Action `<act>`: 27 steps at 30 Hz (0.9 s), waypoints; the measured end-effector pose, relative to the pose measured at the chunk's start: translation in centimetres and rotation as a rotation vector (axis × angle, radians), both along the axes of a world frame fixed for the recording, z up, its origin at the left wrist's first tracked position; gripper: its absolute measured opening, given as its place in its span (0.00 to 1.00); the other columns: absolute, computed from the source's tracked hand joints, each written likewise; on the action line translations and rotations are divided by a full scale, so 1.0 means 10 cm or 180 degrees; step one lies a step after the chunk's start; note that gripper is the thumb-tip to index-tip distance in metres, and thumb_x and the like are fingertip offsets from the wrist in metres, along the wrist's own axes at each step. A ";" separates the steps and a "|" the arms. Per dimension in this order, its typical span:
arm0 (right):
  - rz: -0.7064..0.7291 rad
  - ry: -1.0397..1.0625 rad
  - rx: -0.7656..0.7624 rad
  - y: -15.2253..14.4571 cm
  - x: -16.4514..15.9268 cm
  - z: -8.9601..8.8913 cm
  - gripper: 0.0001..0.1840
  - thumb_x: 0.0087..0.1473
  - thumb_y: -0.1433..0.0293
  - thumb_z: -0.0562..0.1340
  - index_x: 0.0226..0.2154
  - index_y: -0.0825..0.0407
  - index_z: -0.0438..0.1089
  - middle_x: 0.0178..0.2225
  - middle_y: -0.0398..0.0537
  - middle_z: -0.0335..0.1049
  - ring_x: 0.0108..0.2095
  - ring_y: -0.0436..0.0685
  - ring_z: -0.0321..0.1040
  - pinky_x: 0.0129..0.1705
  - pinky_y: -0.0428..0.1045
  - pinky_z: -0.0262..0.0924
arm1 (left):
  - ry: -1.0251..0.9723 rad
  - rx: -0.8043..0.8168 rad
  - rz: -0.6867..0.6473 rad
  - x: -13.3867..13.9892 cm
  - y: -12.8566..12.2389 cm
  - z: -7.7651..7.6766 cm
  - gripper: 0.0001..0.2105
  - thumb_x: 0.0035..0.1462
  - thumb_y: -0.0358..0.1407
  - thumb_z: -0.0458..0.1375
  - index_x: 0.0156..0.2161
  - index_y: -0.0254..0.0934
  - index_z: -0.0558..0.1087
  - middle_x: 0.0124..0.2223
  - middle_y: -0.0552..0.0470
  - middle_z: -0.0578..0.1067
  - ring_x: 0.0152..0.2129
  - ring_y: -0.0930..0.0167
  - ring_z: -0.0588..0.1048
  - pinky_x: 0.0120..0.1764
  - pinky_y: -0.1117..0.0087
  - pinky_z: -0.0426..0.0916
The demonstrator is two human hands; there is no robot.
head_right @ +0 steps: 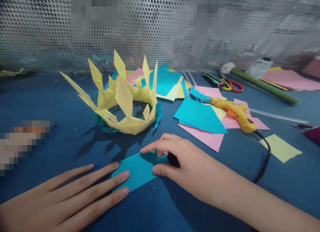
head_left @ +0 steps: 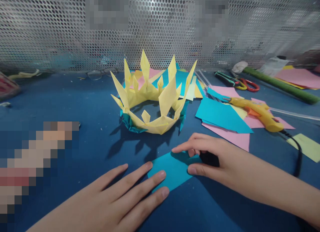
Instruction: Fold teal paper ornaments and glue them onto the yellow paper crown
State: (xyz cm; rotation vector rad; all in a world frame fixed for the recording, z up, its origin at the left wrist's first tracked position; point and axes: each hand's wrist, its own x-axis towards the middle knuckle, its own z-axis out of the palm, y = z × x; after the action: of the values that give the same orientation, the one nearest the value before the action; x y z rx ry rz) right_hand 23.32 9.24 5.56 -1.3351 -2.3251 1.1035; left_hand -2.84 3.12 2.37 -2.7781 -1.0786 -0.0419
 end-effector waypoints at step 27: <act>-0.0233 -0.0238 0.0049 -0.07 -0.09 0.01 0.14 0.54 0.71 0.63 0.44 0.39 0.71 0.38 0.42 0.65 0.34 0.53 0.64 0.35 0.48 0.62 | -0.0112 -0.0246 -0.0727 -0.12 0.16 0.26 0.18 0.66 0.42 0.48 0.60 0.56 0.64 0.60 0.66 0.71 0.51 0.73 0.74 0.51 0.73 0.67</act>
State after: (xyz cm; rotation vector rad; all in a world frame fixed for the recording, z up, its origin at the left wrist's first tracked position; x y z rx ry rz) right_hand 22.41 8.52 5.71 -1.4672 -2.3113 1.0286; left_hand -4.04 4.77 5.01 -2.9674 -0.7805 -0.0784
